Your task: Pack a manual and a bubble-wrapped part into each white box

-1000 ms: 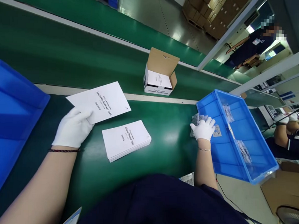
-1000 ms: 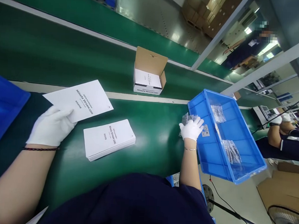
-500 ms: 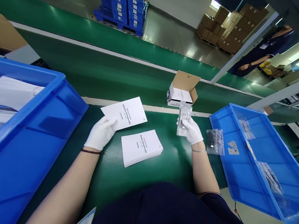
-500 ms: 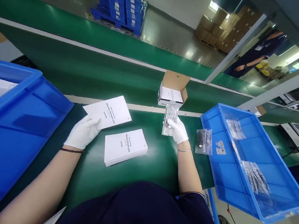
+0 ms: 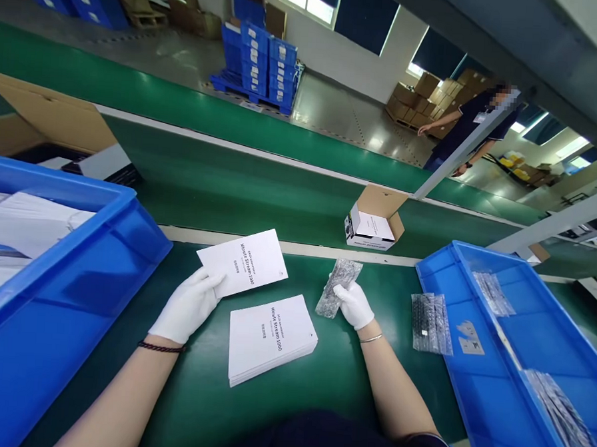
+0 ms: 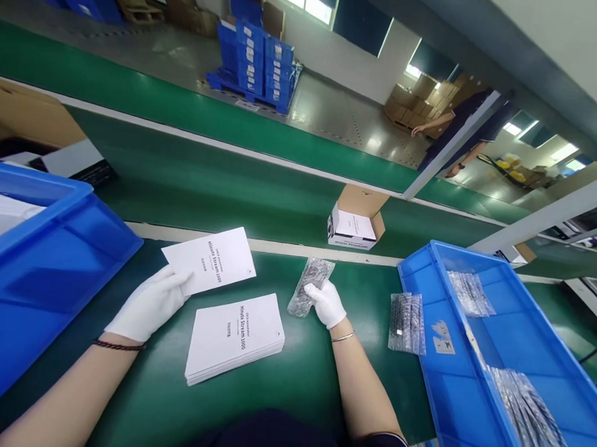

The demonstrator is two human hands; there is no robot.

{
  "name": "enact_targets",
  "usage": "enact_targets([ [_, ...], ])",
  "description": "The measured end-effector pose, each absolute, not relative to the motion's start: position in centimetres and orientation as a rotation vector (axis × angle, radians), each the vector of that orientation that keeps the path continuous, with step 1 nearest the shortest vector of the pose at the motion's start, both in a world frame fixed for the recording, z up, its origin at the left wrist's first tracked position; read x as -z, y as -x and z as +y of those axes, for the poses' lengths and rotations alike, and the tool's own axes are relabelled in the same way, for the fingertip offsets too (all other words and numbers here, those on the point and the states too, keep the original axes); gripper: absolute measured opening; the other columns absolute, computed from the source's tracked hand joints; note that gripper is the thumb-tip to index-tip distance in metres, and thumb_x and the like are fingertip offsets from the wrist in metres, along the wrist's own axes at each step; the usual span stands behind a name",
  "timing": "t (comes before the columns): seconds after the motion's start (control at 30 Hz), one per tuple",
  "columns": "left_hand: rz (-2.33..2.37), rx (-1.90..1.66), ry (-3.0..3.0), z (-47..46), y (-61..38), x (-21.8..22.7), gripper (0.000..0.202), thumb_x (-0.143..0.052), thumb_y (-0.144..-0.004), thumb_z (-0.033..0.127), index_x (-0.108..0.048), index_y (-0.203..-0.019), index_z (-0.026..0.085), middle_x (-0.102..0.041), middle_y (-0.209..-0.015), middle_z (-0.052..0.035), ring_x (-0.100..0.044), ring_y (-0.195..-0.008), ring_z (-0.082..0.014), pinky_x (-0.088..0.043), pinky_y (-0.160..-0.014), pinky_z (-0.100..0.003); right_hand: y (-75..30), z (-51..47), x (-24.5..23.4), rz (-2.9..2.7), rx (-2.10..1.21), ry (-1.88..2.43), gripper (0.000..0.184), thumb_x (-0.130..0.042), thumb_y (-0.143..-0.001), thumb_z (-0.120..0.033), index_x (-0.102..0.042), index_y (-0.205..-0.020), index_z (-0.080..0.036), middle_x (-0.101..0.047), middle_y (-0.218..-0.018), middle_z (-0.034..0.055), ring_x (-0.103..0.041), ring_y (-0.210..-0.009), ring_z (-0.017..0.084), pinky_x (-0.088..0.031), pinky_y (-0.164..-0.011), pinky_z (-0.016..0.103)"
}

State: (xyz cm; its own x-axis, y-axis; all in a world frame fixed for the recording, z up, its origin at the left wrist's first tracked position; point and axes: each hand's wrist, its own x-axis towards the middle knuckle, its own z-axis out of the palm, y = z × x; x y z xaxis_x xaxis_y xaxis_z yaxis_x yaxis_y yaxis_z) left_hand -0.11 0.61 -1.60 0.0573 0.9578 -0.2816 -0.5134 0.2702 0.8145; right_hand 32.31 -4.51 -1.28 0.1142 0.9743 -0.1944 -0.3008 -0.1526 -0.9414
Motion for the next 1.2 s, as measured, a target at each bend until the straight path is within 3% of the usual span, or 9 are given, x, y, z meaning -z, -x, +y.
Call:
enact_targets([
  [0.27, 0.910, -1.201, -0.528, 0.2, -0.2, 0.4, 0.041, -0.077, -0.075, 0.019, -0.071, -0.115, 0.017, -0.066, -0.133, -0.0132, -0.050, -0.138, -0.0338, -0.050, -0.112, -0.043, -32.3, -4.4, 1.3, -0.827, -1.411, 1.164, 0.049, -0.089, -0.062, -0.050, -0.075, -0.097, -0.019, -0.075, -0.101, 0.0114, -0.069, -0.098, 0.029, -0.053, -0.094, 0.047],
  [0.7, 0.880, -1.184, -0.516, 0.2, -0.3, 0.4, 0.048, -0.074, -0.079, 0.017, -0.067, -0.126, 0.017, -0.062, -0.138, -0.0137, -0.049, -0.138, -0.0319, -0.046, -0.114, -0.041, -32.1, -4.5, 1.2, -0.856, -1.417, 1.181, 0.047, -0.089, -0.062, -0.049, -0.076, -0.097, -0.020, -0.076, -0.103, 0.0107, -0.070, -0.099, 0.029, -0.052, -0.097, 0.047],
  [1.2, 0.894, -1.188, -0.514, 0.3, -0.2, 0.8, 0.039, -0.074, -0.079, 0.018, -0.071, -0.118, 0.017, -0.062, -0.139, -0.0131, -0.050, -0.137, -0.0337, -0.049, -0.113, -0.044, -32.1, -4.5, 1.4, -0.861, -1.413, 1.197, 0.047, -0.089, -0.061, -0.048, -0.076, -0.097, -0.020, -0.077, -0.101, 0.0104, -0.070, -0.098, 0.029, -0.052, -0.097, 0.048],
])
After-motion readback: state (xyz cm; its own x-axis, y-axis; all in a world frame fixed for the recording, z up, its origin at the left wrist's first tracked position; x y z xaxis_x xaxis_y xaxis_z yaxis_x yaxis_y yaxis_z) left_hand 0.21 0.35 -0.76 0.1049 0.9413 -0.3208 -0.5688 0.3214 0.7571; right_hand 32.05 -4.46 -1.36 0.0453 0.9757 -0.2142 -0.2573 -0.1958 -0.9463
